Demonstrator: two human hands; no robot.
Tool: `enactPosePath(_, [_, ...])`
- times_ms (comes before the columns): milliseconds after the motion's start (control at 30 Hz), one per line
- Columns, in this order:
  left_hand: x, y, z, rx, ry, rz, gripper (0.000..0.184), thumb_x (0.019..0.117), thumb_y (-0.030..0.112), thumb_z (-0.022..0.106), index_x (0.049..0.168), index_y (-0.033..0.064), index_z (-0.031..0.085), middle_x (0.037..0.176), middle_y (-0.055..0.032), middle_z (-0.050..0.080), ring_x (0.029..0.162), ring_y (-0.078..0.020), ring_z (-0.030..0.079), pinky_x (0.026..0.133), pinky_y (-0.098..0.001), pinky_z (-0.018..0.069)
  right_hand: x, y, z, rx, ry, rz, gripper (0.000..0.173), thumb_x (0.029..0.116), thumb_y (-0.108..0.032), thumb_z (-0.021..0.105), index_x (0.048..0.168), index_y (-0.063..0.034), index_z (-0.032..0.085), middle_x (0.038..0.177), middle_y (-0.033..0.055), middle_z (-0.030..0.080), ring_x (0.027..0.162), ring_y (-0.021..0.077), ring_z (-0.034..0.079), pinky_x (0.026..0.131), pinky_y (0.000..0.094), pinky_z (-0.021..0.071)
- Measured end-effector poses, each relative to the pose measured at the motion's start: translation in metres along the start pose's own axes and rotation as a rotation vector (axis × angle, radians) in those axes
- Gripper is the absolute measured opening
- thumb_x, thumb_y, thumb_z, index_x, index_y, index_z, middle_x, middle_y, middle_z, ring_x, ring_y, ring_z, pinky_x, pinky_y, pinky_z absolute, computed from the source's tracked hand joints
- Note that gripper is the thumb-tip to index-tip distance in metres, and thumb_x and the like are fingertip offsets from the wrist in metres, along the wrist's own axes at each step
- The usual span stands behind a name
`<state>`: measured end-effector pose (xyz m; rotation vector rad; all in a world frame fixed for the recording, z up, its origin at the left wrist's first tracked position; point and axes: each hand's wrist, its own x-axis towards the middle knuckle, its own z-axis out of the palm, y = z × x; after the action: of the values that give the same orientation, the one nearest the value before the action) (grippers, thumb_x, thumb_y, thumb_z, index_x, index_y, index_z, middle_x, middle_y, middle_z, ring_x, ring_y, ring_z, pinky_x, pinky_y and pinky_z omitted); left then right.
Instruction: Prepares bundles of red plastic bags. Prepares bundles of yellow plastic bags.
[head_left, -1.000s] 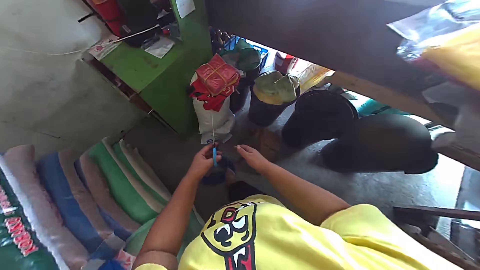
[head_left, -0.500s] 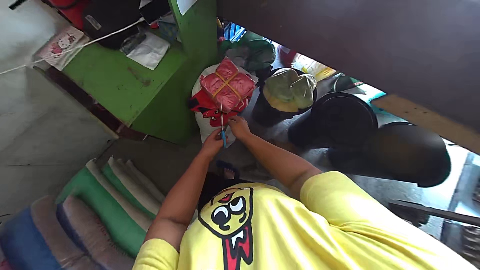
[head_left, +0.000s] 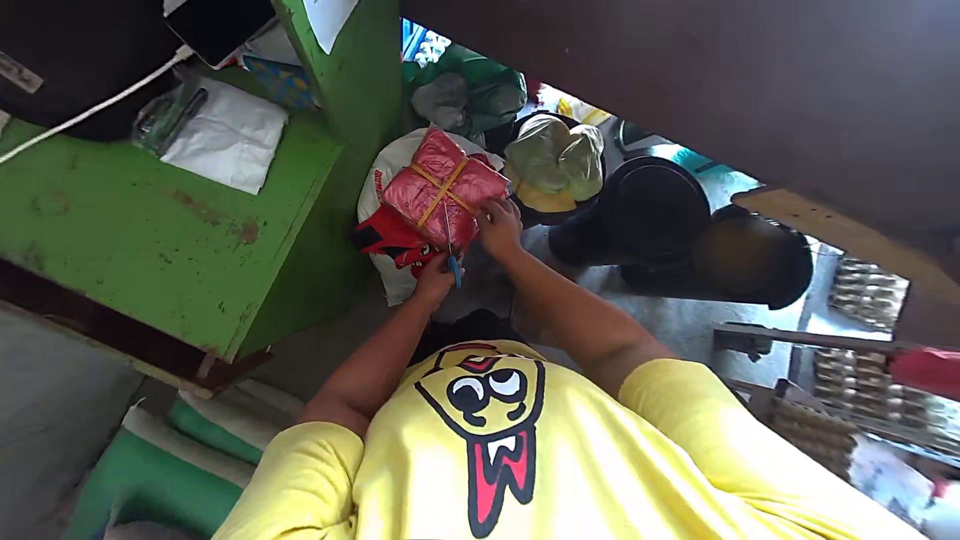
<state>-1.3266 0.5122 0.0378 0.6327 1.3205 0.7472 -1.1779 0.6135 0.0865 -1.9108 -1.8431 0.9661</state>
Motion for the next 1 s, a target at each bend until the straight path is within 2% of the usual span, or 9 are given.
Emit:
enactPosePath(133, [0.0,0.014,-0.006,-0.04,0.027,-0.088,0.059,0.0969,0.007,0.068,0.15,0.0019,0.044,0.139,-0.0208,0.059,0.12,-0.0282,0.061,0.1,-0.0438,0.0516,0.024,-0.014,0.009,-0.11,-0.005,-0.165,0.033,0.1066,-0.027,0.049,0.13,-0.0177,0.071,0.153,0.0069,0.053,0.154,0.0427,0.022,0.117,0.0717,0.0139])
enactPosePath(233, [-0.004,0.029,-0.014,-0.044,0.046,-0.141,0.056,0.0967,0.009,0.069,0.147,0.0029,0.047,0.136,-0.0199,0.06,0.116,-0.0287,0.062,0.096,-0.0446,0.0517,0.05,-0.02,0.01,-0.256,-0.066,-0.385,0.035,0.1069,-0.021,0.048,0.135,-0.0193,0.069,0.151,0.0048,0.057,0.154,0.0432,0.025,0.118,0.0747,0.0096])
enactPosePath(300, [-0.005,0.034,-0.018,-0.076,0.071,-0.146,0.055,0.0978,0.008,0.068,0.148,0.0046,0.046,0.135,-0.0197,0.061,0.115,-0.0281,0.062,0.097,-0.0438,0.052,0.069,-0.022,0.006,-0.357,-0.17,-0.469,0.036,0.107,-0.019,0.049,0.139,-0.0179,0.065,0.152,0.0055,0.055,0.155,0.039,0.026,0.12,0.0734,0.0086])
enactPosePath(400, [0.0,0.023,-0.023,-0.09,0.139,-0.062,0.056,0.0967,0.003,0.067,0.149,0.0041,0.046,0.132,-0.0206,0.063,0.113,-0.0274,0.065,0.096,-0.0435,0.0541,0.096,-0.011,0.01,-0.363,-0.183,-0.626,0.032,0.1054,-0.018,0.051,0.132,-0.0105,0.068,0.143,0.0127,0.06,0.146,0.0347,0.043,0.122,0.0596,0.0278])
enactPosePath(467, [0.008,0.013,-0.028,-0.048,0.166,0.0,0.057,0.0957,0.002,0.067,0.149,0.0046,0.047,0.133,-0.0196,0.063,0.115,-0.0263,0.066,0.097,-0.0433,0.0546,0.106,-0.001,0.015,-0.328,-0.173,-0.686,0.03,0.1034,-0.017,0.053,0.128,-0.0087,0.068,0.14,0.016,0.06,0.142,0.0365,0.047,0.12,0.0581,0.0328])
enactPosePath(633, [0.019,0.028,-0.021,0.109,0.293,0.007,0.053,0.094,0.004,0.069,0.144,0.0047,0.053,0.128,-0.0177,0.067,0.112,-0.0254,0.068,0.098,-0.0451,0.0555,0.111,0.001,0.018,-0.321,-0.228,-0.669,0.033,0.1038,-0.019,0.048,0.13,-0.0167,0.068,0.145,0.0137,0.057,0.145,0.038,0.041,0.117,0.0652,0.0289])
enactPosePath(767, [0.016,0.031,-0.01,0.257,0.352,0.022,0.053,0.0961,0.005,0.065,0.146,-0.0002,0.048,0.129,-0.0215,0.066,0.114,-0.029,0.068,0.1,-0.0469,0.0551,0.111,-0.001,0.018,-0.344,-0.263,-0.658,0.035,0.1,-0.015,0.048,0.132,-0.0139,0.064,0.145,0.0165,0.055,0.145,0.0407,0.039,0.113,0.0673,0.0308])
enactPosePath(833, [0.015,0.034,-0.006,0.302,0.376,0.005,0.054,0.0968,0.004,0.064,0.148,0.0009,0.047,0.132,-0.021,0.065,0.116,-0.0289,0.067,0.101,-0.0463,0.0544,0.11,0.0,0.018,-0.367,-0.256,-0.667,0.035,0.0999,-0.015,0.048,0.131,-0.014,0.063,0.145,0.0159,0.054,0.145,0.0399,0.039,0.111,0.0655,0.0332])
enactPosePath(1000, [0.014,0.026,-0.005,0.382,0.432,0.048,0.047,0.0969,0.002,0.062,0.143,0.0013,0.054,0.127,-0.0191,0.069,0.112,-0.027,0.07,0.1,-0.0457,0.0558,0.11,0.003,0.02,-0.407,-0.261,-0.692,0.033,0.0997,-0.016,0.047,0.129,-0.0115,0.061,0.146,0.016,0.053,0.146,0.0401,0.037,0.11,0.064,0.0344])
